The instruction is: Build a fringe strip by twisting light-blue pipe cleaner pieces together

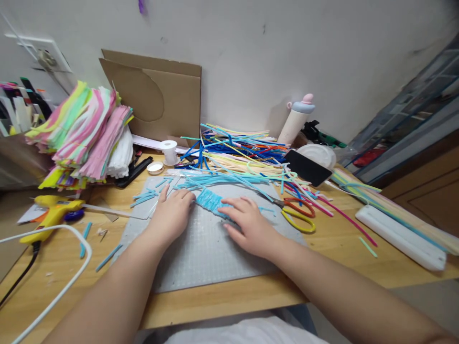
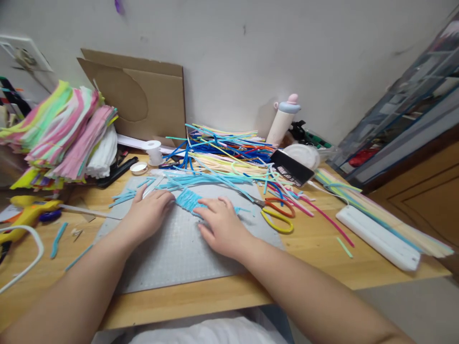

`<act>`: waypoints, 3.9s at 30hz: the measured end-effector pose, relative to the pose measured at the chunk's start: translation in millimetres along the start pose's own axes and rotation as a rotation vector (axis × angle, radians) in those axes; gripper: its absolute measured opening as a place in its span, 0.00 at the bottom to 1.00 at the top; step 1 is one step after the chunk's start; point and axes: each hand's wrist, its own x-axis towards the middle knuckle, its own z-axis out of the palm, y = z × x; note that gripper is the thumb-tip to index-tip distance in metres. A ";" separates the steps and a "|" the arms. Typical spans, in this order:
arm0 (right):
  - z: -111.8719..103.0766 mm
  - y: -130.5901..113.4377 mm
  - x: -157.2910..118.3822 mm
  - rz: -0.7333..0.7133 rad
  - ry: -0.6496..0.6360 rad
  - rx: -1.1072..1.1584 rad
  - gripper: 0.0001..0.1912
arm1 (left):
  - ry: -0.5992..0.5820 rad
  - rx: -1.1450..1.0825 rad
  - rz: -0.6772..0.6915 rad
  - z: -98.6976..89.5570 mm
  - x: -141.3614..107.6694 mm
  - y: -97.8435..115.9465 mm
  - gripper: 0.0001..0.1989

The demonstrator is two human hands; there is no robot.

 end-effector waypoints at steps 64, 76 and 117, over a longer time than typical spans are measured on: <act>-50.5 52.9 -30.2 0.328 -0.494 0.386 0.14 | -0.225 -0.112 0.249 6.0 -2.4 97.4 0.40; -46.5 54.9 -22.8 0.387 -0.460 0.241 0.11 | -0.264 -0.107 0.159 17.4 6.9 110.7 0.45; -10.8 38.9 -11.2 0.110 -0.206 0.031 0.31 | -0.131 -0.390 0.158 4.5 -18.6 40.4 0.23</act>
